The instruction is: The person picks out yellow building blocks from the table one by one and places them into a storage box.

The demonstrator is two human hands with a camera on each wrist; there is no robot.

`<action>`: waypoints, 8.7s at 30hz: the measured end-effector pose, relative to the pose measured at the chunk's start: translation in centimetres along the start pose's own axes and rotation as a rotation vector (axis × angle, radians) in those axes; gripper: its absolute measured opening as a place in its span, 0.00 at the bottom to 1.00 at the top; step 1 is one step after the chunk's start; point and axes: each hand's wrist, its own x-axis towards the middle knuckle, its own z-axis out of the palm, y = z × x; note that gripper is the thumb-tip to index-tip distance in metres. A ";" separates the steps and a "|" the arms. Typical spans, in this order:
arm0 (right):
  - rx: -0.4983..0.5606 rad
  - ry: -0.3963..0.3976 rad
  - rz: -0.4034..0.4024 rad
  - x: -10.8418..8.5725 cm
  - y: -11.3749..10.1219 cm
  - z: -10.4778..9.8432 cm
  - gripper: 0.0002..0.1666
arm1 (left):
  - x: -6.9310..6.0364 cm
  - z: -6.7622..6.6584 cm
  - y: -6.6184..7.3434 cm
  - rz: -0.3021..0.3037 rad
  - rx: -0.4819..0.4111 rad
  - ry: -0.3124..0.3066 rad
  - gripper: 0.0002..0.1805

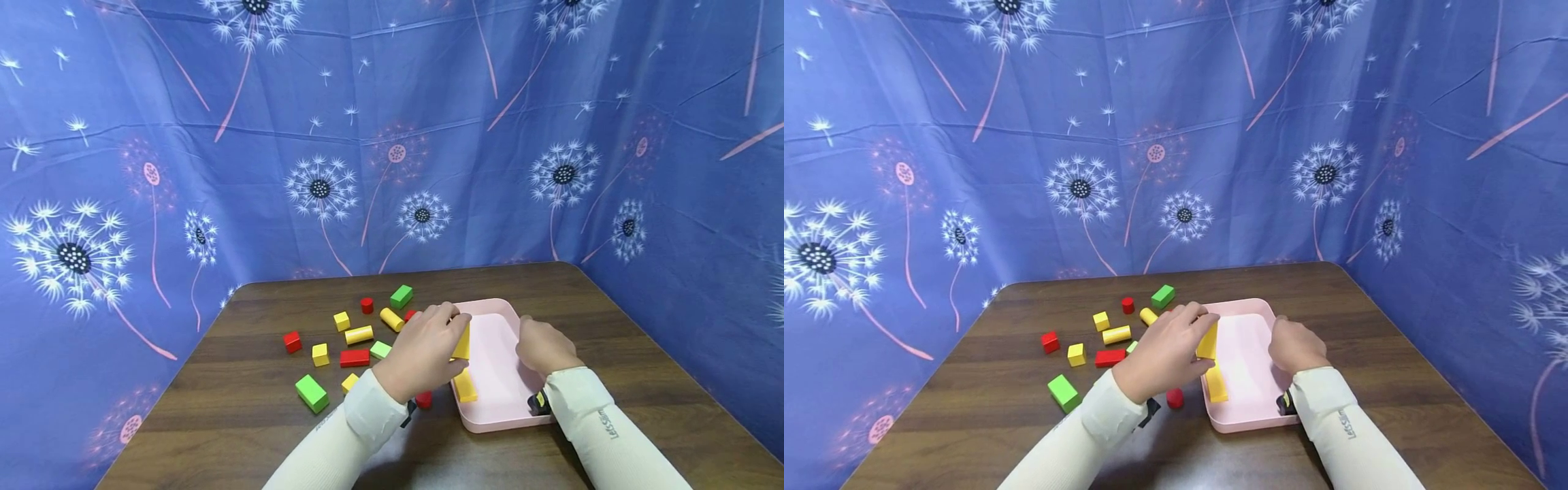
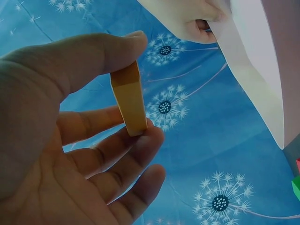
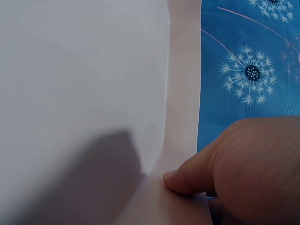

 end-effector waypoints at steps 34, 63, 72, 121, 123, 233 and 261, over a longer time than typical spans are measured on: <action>0.003 -0.010 0.022 0.0 0.0 0.0 0.30 | 1.5 3.3 0.8 0.016 0.062 -0.072 0.33; 0.003 -0.009 0.022 0.0 -0.1 0.2 0.31 | 1.4 4.8 1.2 0.037 0.082 -0.111 0.30; 0.005 0.011 0.012 -0.2 -0.2 0.1 0.28 | 1.4 5.2 1.4 0.023 0.071 -0.175 0.31; 0.003 0.015 0.026 0.1 -0.8 0.3 0.27 | 1.0 7.1 0.7 0.006 0.076 -0.269 0.24; 0.001 0.018 0.027 0.1 -0.8 0.2 0.27 | 1.0 7.2 0.7 0.012 0.075 -0.262 0.24; -0.007 -0.020 0.058 0.6 -0.9 0.2 0.31 | 0.9 3.0 -3.8 -0.129 -0.067 -0.204 0.27; -0.005 -0.010 0.042 0.7 -0.3 -0.1 0.29 | 0.0 -0.8 -6.9 -0.176 -0.153 -0.100 0.24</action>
